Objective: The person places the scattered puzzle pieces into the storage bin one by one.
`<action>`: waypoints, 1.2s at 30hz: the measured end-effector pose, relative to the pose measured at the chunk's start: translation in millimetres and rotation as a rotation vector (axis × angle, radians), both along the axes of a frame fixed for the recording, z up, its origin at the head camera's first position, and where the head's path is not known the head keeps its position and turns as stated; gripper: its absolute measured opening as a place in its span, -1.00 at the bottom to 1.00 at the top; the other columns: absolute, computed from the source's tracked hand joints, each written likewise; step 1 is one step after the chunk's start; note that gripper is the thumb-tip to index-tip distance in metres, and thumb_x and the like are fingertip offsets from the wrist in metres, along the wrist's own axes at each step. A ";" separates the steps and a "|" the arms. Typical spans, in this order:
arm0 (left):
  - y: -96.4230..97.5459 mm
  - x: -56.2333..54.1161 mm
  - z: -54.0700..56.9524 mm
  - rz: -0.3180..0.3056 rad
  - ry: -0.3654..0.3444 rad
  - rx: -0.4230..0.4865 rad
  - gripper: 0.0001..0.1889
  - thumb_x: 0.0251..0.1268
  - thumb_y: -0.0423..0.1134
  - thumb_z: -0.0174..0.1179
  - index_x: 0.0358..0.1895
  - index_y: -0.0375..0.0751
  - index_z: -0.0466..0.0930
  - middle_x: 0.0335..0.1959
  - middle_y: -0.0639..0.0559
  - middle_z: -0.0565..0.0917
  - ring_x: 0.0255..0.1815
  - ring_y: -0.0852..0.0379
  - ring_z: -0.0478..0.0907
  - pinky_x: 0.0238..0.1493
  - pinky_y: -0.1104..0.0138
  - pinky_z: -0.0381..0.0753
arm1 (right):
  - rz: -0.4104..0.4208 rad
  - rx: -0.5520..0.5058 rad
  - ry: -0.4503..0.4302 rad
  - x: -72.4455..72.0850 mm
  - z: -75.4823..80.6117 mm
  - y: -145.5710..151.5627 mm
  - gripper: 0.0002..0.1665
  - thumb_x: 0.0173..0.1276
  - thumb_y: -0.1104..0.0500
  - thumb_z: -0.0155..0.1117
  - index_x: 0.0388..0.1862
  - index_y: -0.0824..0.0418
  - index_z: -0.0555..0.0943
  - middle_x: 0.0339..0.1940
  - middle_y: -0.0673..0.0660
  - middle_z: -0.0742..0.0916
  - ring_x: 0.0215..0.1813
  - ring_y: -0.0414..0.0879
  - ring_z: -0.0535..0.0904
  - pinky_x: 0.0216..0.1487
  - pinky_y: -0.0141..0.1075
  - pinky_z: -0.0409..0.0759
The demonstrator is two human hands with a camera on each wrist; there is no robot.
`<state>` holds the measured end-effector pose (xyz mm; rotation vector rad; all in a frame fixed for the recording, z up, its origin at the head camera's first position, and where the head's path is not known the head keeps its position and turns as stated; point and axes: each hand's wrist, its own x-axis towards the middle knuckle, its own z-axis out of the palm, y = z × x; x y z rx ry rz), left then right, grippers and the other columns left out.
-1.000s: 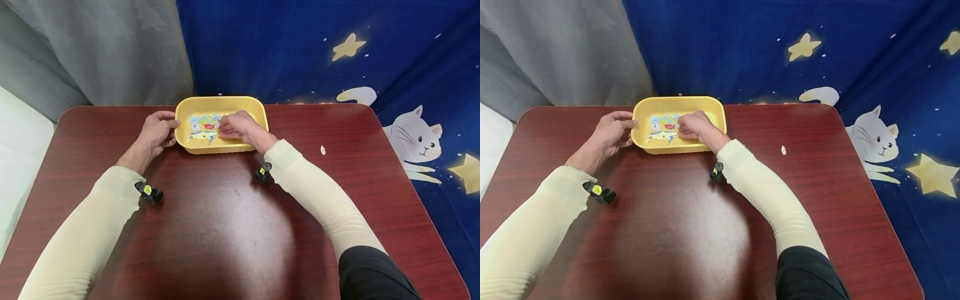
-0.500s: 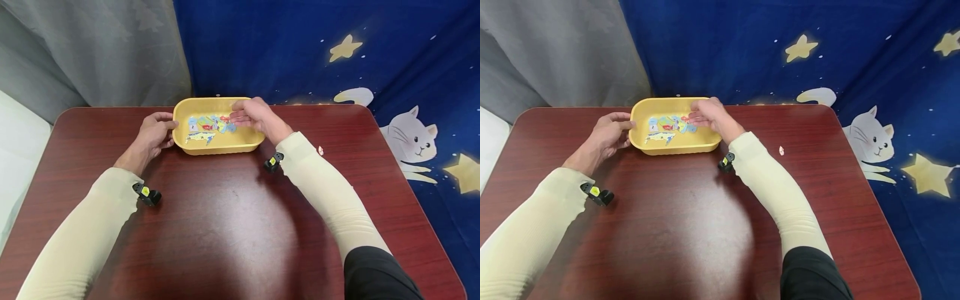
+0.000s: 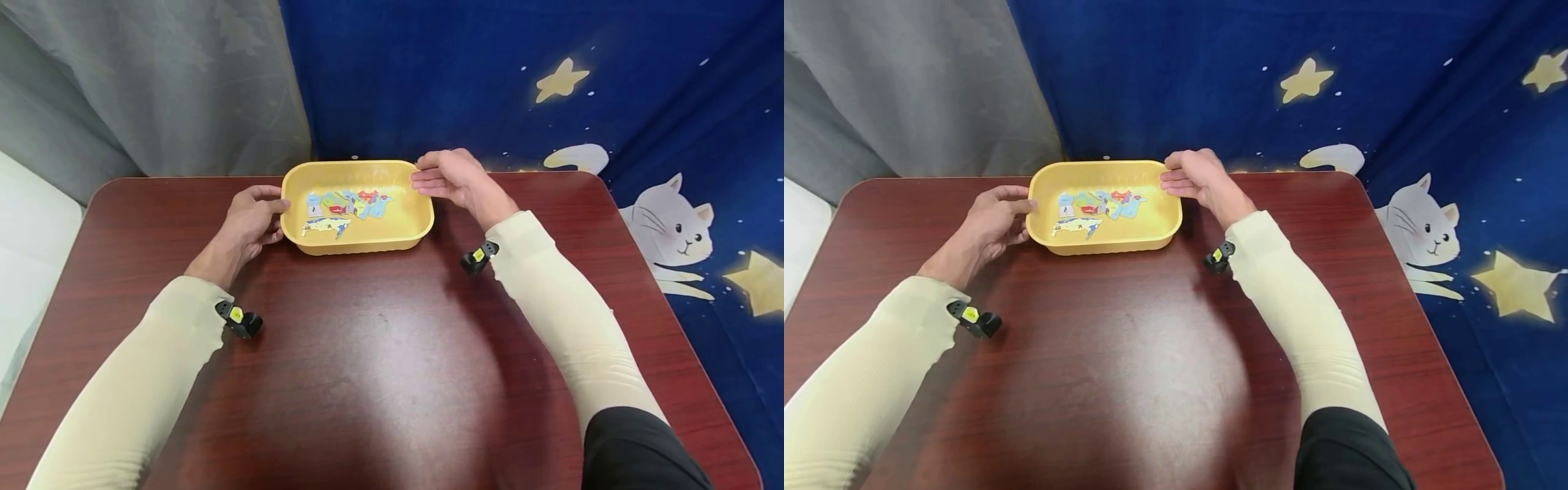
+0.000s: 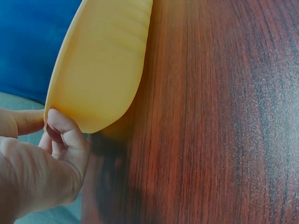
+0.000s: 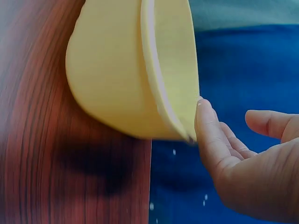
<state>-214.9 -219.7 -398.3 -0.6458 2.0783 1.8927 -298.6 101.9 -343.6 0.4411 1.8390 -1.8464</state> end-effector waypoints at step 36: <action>-4.1 -1.6 -0.3 0.082 0.004 0.173 -0.62 0.38 -0.32 0.14 0.23 -0.18 0.39 -0.09 -0.08 0.52 -0.46 0.21 0.49 -0.45 0.46 0.59 | 0.089 0.160 0.029 53.0 -11.9 140.5 -0.87 0.48 0.22 0.05 -0.20 0.18 0.56 -0.35 0.03 0.76 -0.27 -0.17 0.72 -0.09 -0.33 0.69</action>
